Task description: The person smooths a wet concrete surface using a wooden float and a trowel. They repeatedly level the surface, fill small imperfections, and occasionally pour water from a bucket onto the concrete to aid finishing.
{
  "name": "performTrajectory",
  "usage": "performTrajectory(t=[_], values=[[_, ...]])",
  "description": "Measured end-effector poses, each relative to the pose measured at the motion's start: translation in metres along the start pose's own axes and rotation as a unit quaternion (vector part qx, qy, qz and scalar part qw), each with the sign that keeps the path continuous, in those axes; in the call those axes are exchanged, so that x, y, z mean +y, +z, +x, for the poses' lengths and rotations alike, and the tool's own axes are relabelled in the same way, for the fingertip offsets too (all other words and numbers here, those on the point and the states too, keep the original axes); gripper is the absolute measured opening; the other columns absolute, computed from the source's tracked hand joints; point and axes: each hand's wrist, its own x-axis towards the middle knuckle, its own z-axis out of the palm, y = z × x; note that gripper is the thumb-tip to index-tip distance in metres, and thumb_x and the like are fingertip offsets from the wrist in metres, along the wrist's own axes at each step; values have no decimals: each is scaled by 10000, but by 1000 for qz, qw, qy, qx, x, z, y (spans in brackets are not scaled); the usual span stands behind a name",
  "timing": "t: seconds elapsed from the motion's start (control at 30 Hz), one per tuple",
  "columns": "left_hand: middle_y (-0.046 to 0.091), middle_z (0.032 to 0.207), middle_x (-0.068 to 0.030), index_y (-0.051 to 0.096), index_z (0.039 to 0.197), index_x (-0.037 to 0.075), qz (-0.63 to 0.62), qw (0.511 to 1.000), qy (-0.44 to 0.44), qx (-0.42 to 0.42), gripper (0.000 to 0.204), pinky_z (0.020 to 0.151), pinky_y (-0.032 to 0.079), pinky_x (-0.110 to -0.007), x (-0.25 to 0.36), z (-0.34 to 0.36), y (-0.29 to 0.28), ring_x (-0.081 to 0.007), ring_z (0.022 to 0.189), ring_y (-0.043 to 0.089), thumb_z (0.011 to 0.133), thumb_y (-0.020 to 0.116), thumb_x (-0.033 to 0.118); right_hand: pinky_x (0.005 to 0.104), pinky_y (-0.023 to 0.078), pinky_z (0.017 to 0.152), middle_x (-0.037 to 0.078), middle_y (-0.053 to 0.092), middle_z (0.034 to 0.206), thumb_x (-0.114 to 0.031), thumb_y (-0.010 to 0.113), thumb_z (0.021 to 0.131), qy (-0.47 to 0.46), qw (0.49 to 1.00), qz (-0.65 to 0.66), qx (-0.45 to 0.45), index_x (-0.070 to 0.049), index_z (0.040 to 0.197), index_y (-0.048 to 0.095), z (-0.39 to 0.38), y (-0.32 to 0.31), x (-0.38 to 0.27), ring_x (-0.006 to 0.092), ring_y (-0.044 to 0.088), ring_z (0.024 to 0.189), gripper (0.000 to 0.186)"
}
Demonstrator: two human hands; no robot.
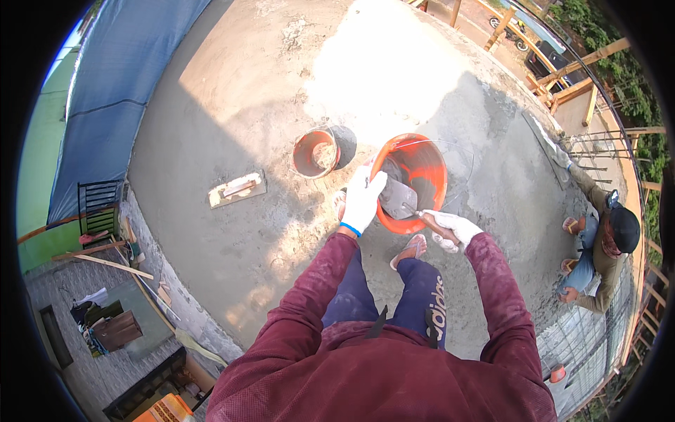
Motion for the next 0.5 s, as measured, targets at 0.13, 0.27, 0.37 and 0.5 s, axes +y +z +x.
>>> performTrajectory(t=[0.13, 0.27, 0.37, 0.5], values=[[468, 827, 40, 563, 996, 83, -1, 994, -86, 65, 189, 662, 394, -261, -116, 24, -19, -68, 744, 437, 1043, 640, 249, 258, 342, 427, 11, 598, 801, -387, 559, 1042, 3, 1000, 16, 13, -185, 1589, 425, 73, -32, 17, 87, 458, 496, 598], [458, 814, 43, 551, 971, 105, -173, 960, -175, 136, 176, 659, 379, -256, -235, 57, -29, -67, 749, 425, 1062, 613, 242, 275, 342, 410, 40, 589, 787, -444, 607, 993, -6, 1000, 25, 2, -137, 1616, 357, 150, -49, 7, 107, 475, 486, 738], [475, 802, 44, 544, 959, 106, -243, 927, -229, 172, 196, 660, 392, -266, -319, 77, -37, -67, 748, 442, 1070, 598, 258, 275, 344, 407, 45, 589, 785, -441, 612, 987, -24, 998, 34, 42, -129, 1611, 364, 209, -42, -12, 110, 471, 482, 741], [503, 818, 31, 548, 985, 105, -285, 894, -271, 214, 215, 652, 401, -271, -370, 79, -45, -75, 742, 456, 1067, 601, 296, 278, 347, 405, 45, 606, 810, -425, 603, 994, -65, 995, 17, 77, -146, 1595, 401, 312, -47, -56, 112, 476, 500, 693]])
